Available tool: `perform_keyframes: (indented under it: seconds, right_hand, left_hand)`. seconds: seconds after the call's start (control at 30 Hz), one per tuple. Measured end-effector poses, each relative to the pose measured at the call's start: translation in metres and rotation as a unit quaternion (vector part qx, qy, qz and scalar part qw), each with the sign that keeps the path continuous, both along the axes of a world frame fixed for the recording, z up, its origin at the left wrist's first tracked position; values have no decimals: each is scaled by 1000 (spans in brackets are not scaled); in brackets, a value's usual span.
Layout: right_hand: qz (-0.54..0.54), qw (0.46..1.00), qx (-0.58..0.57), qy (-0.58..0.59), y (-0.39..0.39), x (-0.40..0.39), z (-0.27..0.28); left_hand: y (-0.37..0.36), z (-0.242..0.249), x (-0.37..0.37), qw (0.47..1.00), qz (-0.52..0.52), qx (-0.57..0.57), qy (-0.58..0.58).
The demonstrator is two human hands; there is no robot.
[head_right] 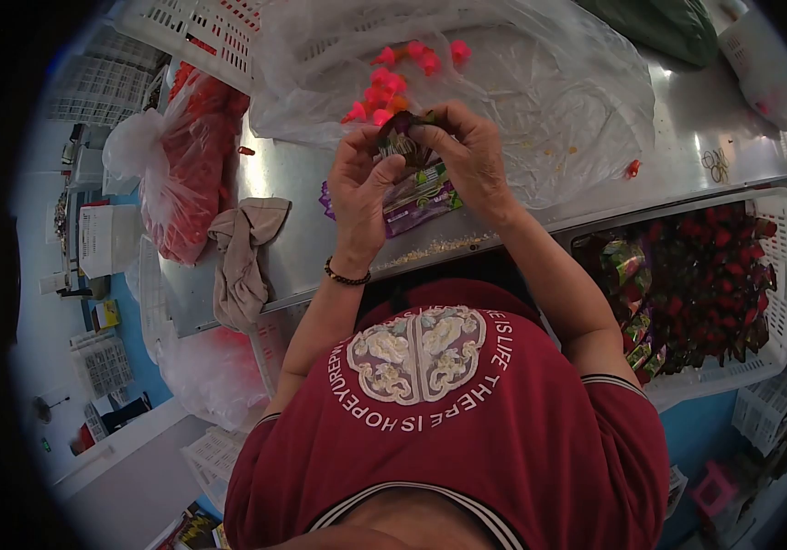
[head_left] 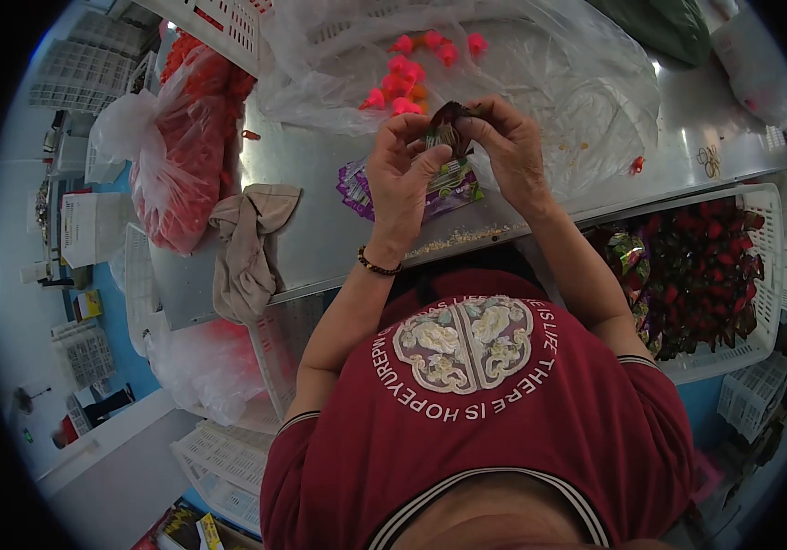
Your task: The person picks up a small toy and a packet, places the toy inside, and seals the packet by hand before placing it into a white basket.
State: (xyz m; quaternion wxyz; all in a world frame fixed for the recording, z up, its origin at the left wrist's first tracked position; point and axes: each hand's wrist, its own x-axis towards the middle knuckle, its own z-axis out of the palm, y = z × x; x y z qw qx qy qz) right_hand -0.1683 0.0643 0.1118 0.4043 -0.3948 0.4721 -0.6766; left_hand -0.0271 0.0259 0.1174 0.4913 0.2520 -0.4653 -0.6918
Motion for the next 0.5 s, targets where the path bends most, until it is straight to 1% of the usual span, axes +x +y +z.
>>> perform_keyframes:
  seconds: [0.1,0.2,0.27,0.3,0.37,0.4,0.47,0.5]
  right_hand:
    - [14,1000,6,8,-2,-2,-2]
    - [-12,999,16,-27,-3,-1,1]
    - [-38,993,35,-110,-4,-2,4]
    - [-38,992,36,-111,-5,-5,4]
    - [-74,981,-7,-181,-10,-13,4]
    - [-73,980,-7,-182,-8,-12,6]
    - [-54,995,30,-80,-4,-10,10]
    - [-55,995,30,-80,-3,-10,6]
  left_hand:
    - [-4,-3,3,1000,-18,-3,-25]
    - [-2,-9,4,1000,-16,-11,-2]
    - [-1,-9,3,1000,-3,9,19]
    - [0,-9,3,999,12,28,40]
    - [-5,-7,5,999,15,39,29]
    - [-7,-3,5,998,18,49,17]
    - [-3,7,-3,998,12,64,6]
    - [-1,11,-6,997,7,78,-3]
